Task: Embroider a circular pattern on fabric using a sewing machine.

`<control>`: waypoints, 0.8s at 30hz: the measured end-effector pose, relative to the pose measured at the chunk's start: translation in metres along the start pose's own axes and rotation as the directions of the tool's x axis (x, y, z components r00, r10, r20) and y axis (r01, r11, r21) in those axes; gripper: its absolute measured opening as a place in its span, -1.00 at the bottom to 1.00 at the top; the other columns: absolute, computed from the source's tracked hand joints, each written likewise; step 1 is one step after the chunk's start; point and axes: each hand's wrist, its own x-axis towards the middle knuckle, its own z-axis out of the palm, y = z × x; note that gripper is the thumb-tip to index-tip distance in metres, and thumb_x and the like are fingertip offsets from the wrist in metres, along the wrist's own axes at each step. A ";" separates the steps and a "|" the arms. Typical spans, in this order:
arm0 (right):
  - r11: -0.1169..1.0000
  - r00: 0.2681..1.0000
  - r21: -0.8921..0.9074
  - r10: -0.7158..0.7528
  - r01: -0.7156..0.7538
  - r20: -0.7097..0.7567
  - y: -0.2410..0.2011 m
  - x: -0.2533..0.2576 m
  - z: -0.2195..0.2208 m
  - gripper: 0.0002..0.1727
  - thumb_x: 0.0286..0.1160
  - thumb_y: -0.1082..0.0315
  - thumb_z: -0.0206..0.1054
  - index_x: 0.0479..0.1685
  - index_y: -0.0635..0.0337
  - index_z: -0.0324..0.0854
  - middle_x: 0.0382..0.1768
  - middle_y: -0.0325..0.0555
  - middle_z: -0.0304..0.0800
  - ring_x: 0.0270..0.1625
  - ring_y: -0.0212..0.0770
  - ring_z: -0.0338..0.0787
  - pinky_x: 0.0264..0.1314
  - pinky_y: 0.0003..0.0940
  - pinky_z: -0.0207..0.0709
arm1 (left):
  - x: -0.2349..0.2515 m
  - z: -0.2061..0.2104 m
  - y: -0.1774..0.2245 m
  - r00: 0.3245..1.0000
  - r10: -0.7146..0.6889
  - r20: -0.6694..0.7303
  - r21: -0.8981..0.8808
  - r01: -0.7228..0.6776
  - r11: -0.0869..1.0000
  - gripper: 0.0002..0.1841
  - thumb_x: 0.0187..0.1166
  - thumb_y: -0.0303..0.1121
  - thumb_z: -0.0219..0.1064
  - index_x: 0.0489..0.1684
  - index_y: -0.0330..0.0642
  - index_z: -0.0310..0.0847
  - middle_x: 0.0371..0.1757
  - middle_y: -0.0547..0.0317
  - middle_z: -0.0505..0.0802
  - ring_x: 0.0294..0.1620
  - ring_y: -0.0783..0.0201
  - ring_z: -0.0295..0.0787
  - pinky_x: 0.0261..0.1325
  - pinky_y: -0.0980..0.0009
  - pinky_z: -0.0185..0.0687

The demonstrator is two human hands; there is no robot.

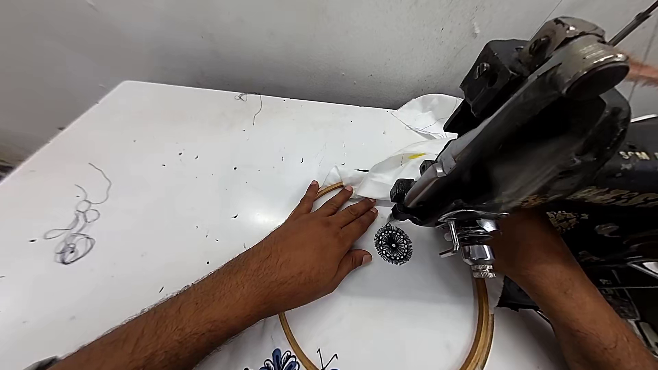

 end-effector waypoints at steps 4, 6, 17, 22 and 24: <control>0.998 0.997 0.038 -0.040 0.043 -0.058 0.001 -0.003 0.006 -0.83 0.23 0.35 0.55 -0.41 0.20 0.65 -0.42 0.00 0.68 -0.28 -0.05 0.72 -0.28 0.02 0.49 | -0.002 -0.003 -0.001 1.000 -0.019 0.015 -0.002 0.019 1.000 -0.33 0.80 0.18 -0.20 0.79 0.08 0.35 0.84 0.38 0.35 0.90 0.09 0.06 0.79 -0.42 -0.16; 0.998 0.998 0.054 -0.041 0.044 -0.056 0.001 -0.003 0.006 -0.82 0.24 0.36 0.56 -0.38 0.22 0.66 -0.41 0.02 0.70 -0.27 -0.04 0.73 -0.26 0.04 0.50 | -0.002 -0.004 -0.001 0.999 -0.026 0.024 -0.001 0.026 1.000 -0.33 0.80 0.17 -0.20 0.79 0.09 0.34 0.85 0.38 0.34 0.91 0.08 0.05 0.79 -0.42 -0.17; 0.999 1.000 0.052 -0.010 0.011 -0.020 0.004 -0.001 0.009 -0.82 0.27 0.39 0.60 -0.36 0.26 0.69 -0.41 0.07 0.74 -0.27 0.02 0.77 -0.24 0.09 0.54 | -0.002 -0.002 -0.002 1.000 -0.026 0.008 0.020 0.026 0.999 -0.33 0.80 0.17 -0.21 0.79 0.09 0.34 0.84 0.38 0.35 0.90 0.06 0.07 0.78 -0.42 -0.13; 0.996 1.000 0.090 0.008 -0.005 -0.029 0.000 -0.004 0.008 -0.79 0.17 0.40 0.63 -0.36 0.20 0.67 -0.40 -0.01 0.71 -0.28 -0.09 0.74 -0.23 -0.01 0.54 | -0.004 -0.005 -0.002 0.999 -0.024 0.034 0.010 0.024 1.000 -0.33 0.80 0.17 -0.20 0.81 0.09 0.32 0.85 0.39 0.34 0.91 0.09 0.05 0.78 -0.43 -0.14; 0.991 0.997 0.128 -0.021 0.030 -0.072 0.003 -0.004 0.013 -0.76 0.16 0.29 0.56 -0.26 0.19 0.68 -0.35 -0.05 0.73 -0.23 -0.16 0.75 -0.18 -0.08 0.57 | -0.005 -0.007 -0.003 0.999 -0.031 0.034 0.012 0.031 0.999 -0.33 0.80 0.17 -0.20 0.81 0.10 0.32 0.84 0.39 0.35 0.90 0.09 0.07 0.77 -0.43 -0.12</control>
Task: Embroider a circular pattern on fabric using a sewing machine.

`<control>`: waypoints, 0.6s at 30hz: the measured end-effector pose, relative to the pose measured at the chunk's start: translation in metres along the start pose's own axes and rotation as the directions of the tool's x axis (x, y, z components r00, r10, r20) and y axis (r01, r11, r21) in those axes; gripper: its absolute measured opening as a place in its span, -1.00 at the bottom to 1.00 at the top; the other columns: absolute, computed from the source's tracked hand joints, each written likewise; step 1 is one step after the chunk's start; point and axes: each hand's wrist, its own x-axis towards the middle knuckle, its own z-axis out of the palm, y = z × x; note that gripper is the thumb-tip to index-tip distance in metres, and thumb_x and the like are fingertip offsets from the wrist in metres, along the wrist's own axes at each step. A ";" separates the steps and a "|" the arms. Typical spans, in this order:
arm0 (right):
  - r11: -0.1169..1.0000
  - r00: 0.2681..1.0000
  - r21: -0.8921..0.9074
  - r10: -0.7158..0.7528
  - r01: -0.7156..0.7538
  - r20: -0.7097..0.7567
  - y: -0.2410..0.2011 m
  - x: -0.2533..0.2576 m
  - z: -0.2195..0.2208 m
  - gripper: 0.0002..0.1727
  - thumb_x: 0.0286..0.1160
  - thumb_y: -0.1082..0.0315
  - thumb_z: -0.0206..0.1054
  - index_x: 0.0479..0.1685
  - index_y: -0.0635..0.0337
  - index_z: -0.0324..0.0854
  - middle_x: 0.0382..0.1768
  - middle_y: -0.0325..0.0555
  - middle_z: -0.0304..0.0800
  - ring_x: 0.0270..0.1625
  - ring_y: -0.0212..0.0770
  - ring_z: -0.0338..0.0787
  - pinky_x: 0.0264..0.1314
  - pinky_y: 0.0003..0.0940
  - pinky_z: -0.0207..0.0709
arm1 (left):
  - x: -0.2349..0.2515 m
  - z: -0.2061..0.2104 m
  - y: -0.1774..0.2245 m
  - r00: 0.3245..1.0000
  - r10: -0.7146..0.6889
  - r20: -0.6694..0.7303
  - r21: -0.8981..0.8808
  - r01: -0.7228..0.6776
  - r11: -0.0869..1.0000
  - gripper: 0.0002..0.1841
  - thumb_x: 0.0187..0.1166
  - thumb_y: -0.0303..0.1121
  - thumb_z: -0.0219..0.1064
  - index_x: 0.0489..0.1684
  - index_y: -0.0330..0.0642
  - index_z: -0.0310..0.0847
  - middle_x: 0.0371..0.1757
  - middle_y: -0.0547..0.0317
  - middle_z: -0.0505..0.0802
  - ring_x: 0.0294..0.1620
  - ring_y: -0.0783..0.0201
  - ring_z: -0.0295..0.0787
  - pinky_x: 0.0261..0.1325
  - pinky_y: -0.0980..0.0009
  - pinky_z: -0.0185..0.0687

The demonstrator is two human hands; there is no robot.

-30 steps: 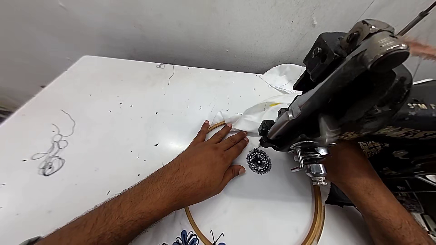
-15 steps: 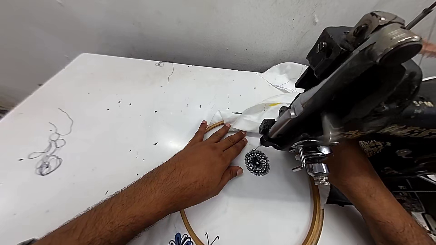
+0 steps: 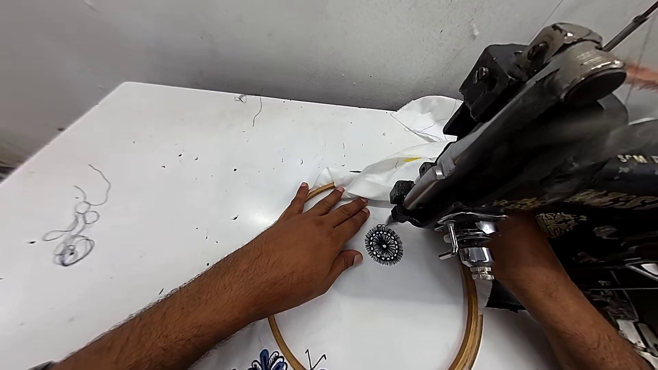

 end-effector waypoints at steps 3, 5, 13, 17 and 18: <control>0.999 0.999 -0.024 -0.032 0.033 0.010 0.004 0.001 -0.001 -0.77 0.26 0.30 0.56 -0.23 0.24 0.71 -0.31 0.05 0.76 -0.18 -0.03 0.78 -0.16 0.05 0.58 | 0.001 0.001 0.000 1.000 0.000 -0.013 0.006 0.000 1.000 -0.33 0.80 0.17 -0.22 0.80 0.09 0.33 0.84 0.37 0.36 0.89 0.06 0.09 0.77 -0.44 -0.12; 0.996 0.999 -0.073 -0.041 0.043 0.030 0.005 0.003 -0.003 -0.81 0.27 0.34 0.59 -0.37 0.23 0.69 -0.41 0.06 0.73 -0.27 0.02 0.76 -0.25 0.09 0.53 | 0.003 0.003 0.002 1.000 0.002 -0.016 0.002 -0.002 1.000 -0.33 0.80 0.16 -0.21 0.79 0.08 0.34 0.84 0.38 0.35 0.90 0.08 0.07 0.78 -0.44 -0.15; 1.000 1.000 -0.016 0.016 -0.015 0.024 -0.005 0.001 -0.005 -0.82 0.27 0.36 0.52 -0.27 0.23 0.67 -0.37 -0.02 0.71 -0.24 -0.12 0.72 -0.21 -0.06 0.52 | 0.001 0.000 -0.001 1.000 -0.003 0.002 0.000 0.003 1.000 -0.34 0.80 0.16 -0.19 0.80 0.09 0.34 0.84 0.39 0.35 0.90 0.07 0.08 0.77 -0.43 -0.12; 0.997 0.999 -0.075 -0.018 0.022 0.047 0.002 0.004 -0.006 -0.81 0.25 0.32 0.59 -0.39 0.20 0.69 -0.43 0.02 0.73 -0.29 -0.02 0.75 -0.26 0.07 0.53 | 0.003 0.002 0.003 1.000 -0.003 -0.010 -0.007 0.003 1.000 -0.34 0.81 0.15 -0.19 0.79 0.08 0.35 0.84 0.38 0.35 0.91 0.08 0.05 0.78 -0.43 -0.18; 0.997 0.998 -0.083 0.005 0.000 0.061 0.000 0.004 -0.008 -0.79 0.26 0.35 0.62 -0.45 0.20 0.67 -0.46 0.02 0.71 -0.32 0.00 0.74 -0.29 0.09 0.50 | 0.004 0.002 0.003 1.000 0.003 -0.011 -0.008 -0.003 1.000 -0.34 0.81 0.14 -0.19 0.78 0.07 0.36 0.84 0.38 0.35 0.91 0.08 0.04 0.78 -0.43 -0.18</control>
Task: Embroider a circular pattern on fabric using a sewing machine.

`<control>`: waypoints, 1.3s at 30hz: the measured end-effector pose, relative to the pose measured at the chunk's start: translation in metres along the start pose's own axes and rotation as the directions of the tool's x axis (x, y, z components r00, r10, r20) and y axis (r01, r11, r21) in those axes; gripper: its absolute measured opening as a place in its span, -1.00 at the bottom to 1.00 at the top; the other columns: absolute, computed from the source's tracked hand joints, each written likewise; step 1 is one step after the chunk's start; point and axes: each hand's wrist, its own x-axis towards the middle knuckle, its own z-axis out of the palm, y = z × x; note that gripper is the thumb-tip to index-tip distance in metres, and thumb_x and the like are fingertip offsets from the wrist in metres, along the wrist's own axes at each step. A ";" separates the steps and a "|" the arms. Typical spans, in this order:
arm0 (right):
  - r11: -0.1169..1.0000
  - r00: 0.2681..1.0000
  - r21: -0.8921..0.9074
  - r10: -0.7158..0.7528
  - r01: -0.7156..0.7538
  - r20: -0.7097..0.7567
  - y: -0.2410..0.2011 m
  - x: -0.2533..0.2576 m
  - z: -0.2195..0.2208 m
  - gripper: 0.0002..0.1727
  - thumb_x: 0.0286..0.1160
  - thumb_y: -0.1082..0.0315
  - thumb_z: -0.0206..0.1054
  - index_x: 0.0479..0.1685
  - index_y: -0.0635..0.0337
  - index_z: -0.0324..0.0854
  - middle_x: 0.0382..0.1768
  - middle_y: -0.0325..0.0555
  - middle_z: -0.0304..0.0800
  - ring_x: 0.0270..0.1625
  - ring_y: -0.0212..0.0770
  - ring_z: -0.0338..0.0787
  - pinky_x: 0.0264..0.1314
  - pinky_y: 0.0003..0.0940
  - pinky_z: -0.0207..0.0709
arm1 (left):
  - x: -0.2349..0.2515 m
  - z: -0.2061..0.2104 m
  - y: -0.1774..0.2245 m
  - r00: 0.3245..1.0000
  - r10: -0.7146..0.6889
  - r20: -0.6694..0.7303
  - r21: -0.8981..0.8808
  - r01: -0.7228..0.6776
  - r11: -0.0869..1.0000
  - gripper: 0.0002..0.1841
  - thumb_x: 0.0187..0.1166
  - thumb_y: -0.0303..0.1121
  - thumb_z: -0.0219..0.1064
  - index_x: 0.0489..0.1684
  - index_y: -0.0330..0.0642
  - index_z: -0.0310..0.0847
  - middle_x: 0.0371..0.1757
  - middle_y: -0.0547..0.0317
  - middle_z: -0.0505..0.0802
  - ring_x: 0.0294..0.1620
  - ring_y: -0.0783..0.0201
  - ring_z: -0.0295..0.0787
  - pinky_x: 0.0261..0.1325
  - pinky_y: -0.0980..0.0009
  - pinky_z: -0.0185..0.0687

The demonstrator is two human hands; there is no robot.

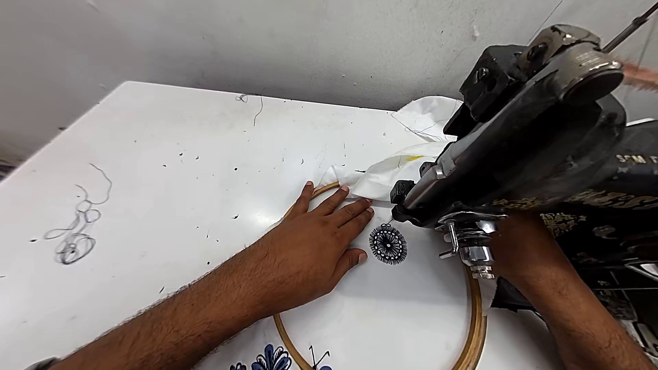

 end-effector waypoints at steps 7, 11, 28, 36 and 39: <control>0.993 0.999 0.110 0.041 -0.038 -0.026 -0.003 -0.002 0.005 -0.81 0.23 0.36 0.56 -0.28 0.18 0.67 -0.37 -0.09 0.72 -0.26 -0.21 0.73 -0.20 -0.13 0.55 | -0.003 -0.003 -0.004 1.000 -0.009 0.016 0.011 0.009 1.000 -0.34 0.80 0.16 -0.19 0.80 0.10 0.33 0.85 0.40 0.34 0.90 0.07 0.07 0.77 -0.44 -0.13; 1.000 1.000 0.021 -0.001 0.001 -0.010 0.001 0.000 0.003 -0.81 0.21 0.37 0.62 -0.37 0.21 0.69 -0.40 0.04 0.73 -0.26 -0.01 0.76 -0.24 0.09 0.53 | 0.000 -0.001 -0.001 1.000 -0.009 0.012 0.007 0.009 1.000 -0.34 0.81 0.15 -0.20 0.80 0.08 0.33 0.85 0.39 0.34 0.91 0.08 0.05 0.79 -0.44 -0.20; 0.994 0.999 0.111 0.001 0.003 -0.043 -0.001 -0.004 0.010 -0.73 0.14 0.39 0.60 -0.22 0.27 0.69 -0.34 0.02 0.74 -0.24 -0.08 0.76 -0.17 0.03 0.58 | -0.004 -0.008 -0.007 0.999 -0.028 0.034 -0.005 0.028 1.000 -0.35 0.80 0.13 -0.16 0.80 0.09 0.34 0.84 0.38 0.35 0.89 0.07 0.09 0.75 -0.46 -0.12; 0.994 0.997 0.083 0.075 -0.075 0.009 -0.008 -0.003 0.003 -0.76 0.12 0.47 0.64 -0.32 0.23 0.66 -0.41 0.00 0.71 -0.30 -0.08 0.72 -0.24 0.01 0.54 | -0.004 -0.005 -0.005 0.999 -0.017 0.029 -0.010 0.017 1.000 -0.35 0.80 0.13 -0.19 0.80 0.09 0.33 0.85 0.39 0.34 0.90 0.08 0.07 0.77 -0.46 -0.15; 0.993 0.999 0.121 0.015 -0.010 -0.041 -0.002 -0.005 0.009 -0.72 0.11 0.39 0.60 -0.22 0.26 0.67 -0.35 0.01 0.73 -0.24 -0.09 0.75 -0.19 0.02 0.57 | -0.005 -0.008 -0.006 0.999 -0.034 0.042 -0.010 0.034 0.999 -0.35 0.80 0.13 -0.17 0.80 0.10 0.33 0.85 0.39 0.34 0.90 0.08 0.08 0.76 -0.46 -0.14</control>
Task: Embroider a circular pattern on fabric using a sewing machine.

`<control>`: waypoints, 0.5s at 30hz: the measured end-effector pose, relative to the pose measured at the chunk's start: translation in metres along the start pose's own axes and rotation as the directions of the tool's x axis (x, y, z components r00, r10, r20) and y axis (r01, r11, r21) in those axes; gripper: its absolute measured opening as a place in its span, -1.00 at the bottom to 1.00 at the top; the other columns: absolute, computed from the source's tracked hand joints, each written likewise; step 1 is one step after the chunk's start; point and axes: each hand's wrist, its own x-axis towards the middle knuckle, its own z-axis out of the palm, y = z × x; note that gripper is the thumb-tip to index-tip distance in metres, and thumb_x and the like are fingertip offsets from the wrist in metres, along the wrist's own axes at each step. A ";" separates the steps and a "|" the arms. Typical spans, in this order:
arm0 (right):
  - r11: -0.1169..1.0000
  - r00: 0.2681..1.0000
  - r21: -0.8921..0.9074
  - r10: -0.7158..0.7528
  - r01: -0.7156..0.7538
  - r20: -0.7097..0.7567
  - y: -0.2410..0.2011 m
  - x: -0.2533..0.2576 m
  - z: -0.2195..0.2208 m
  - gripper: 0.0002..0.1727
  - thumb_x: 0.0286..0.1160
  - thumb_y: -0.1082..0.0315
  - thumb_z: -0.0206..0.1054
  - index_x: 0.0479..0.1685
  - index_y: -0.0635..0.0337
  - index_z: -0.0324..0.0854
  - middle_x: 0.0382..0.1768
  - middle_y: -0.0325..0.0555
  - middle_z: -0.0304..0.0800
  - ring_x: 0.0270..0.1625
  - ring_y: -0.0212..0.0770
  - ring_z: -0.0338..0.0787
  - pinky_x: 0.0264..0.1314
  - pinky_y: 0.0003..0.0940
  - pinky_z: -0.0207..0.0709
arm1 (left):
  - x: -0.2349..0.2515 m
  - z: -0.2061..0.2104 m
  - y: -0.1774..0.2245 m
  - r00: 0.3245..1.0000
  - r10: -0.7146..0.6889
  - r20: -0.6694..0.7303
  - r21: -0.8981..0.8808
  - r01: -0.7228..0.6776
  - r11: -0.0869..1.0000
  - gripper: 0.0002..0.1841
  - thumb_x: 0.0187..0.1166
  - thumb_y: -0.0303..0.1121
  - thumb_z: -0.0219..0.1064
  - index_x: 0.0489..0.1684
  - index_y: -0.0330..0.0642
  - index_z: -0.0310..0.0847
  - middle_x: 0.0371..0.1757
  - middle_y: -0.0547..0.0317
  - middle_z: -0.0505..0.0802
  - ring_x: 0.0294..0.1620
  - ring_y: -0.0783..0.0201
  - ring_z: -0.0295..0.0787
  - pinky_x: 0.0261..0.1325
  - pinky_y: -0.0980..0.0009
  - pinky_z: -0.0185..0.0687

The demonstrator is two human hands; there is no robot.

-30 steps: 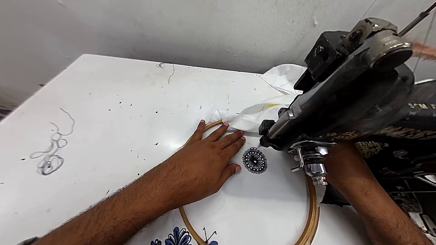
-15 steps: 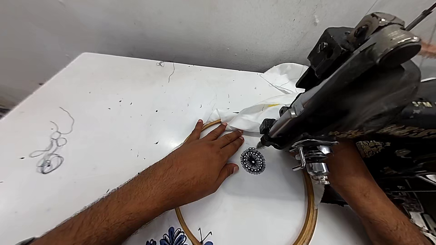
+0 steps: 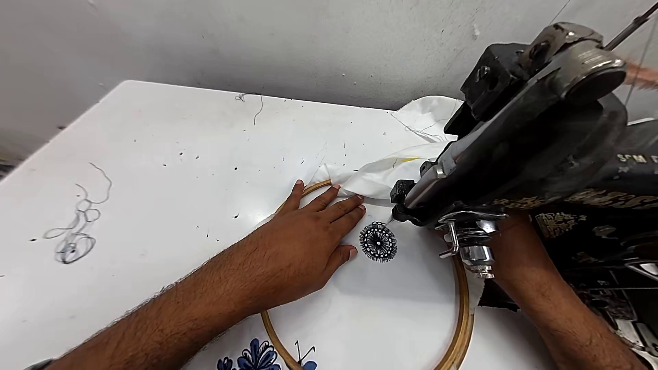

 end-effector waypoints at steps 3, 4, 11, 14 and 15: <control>0.999 0.999 0.018 -0.045 0.046 -0.022 0.002 0.001 0.000 -0.74 0.19 0.31 0.55 -0.19 0.21 0.69 -0.33 -0.06 0.73 -0.21 -0.19 0.75 -0.15 -0.09 0.58 | 0.002 0.002 0.000 1.000 0.000 -0.020 0.000 0.000 1.000 -0.36 0.81 0.12 -0.18 0.80 0.08 0.34 0.84 0.38 0.35 0.89 0.07 0.09 0.75 -0.47 -0.14; 0.998 0.998 -0.003 -0.061 0.061 -0.024 0.003 0.002 -0.001 -0.75 0.19 0.29 0.55 -0.21 0.20 0.69 -0.33 -0.06 0.73 -0.22 -0.19 0.75 -0.16 -0.08 0.58 | 0.002 0.004 0.001 0.999 0.005 -0.034 0.001 -0.005 1.000 -0.36 0.81 0.12 -0.19 0.79 0.08 0.35 0.84 0.38 0.37 0.89 0.07 0.11 0.75 -0.47 -0.12; 1.000 1.000 -0.006 0.003 -0.003 0.027 0.001 0.002 -0.001 -0.76 0.05 0.47 0.66 -0.33 0.21 0.71 -0.41 -0.01 0.75 -0.32 -0.06 0.76 -0.24 0.06 0.59 | 0.000 0.001 0.000 1.000 0.007 -0.005 -0.001 -0.007 1.000 -0.36 0.81 0.11 -0.17 0.80 0.09 0.34 0.84 0.38 0.35 0.89 0.06 0.09 0.75 -0.48 -0.13; 1.000 1.000 0.021 -0.020 0.019 0.008 0.003 0.002 0.001 -0.78 0.14 0.43 0.60 -0.27 0.27 0.71 -0.36 0.04 0.75 -0.27 -0.05 0.75 -0.19 0.06 0.57 | 0.001 0.001 -0.001 1.000 0.004 -0.013 0.000 -0.004 1.000 -0.36 0.80 0.11 -0.17 0.79 0.07 0.34 0.84 0.37 0.36 0.89 0.05 0.09 0.75 -0.49 -0.16; 0.999 1.000 0.024 -0.022 0.021 0.003 0.003 0.003 0.001 -0.77 0.15 0.38 0.58 -0.24 0.24 0.71 -0.35 0.00 0.74 -0.26 -0.11 0.75 -0.19 0.00 0.59 | 0.002 0.002 -0.001 1.000 0.006 -0.024 0.003 -0.006 1.000 -0.36 0.80 0.11 -0.17 0.79 0.08 0.35 0.84 0.37 0.36 0.89 0.05 0.09 0.75 -0.49 -0.16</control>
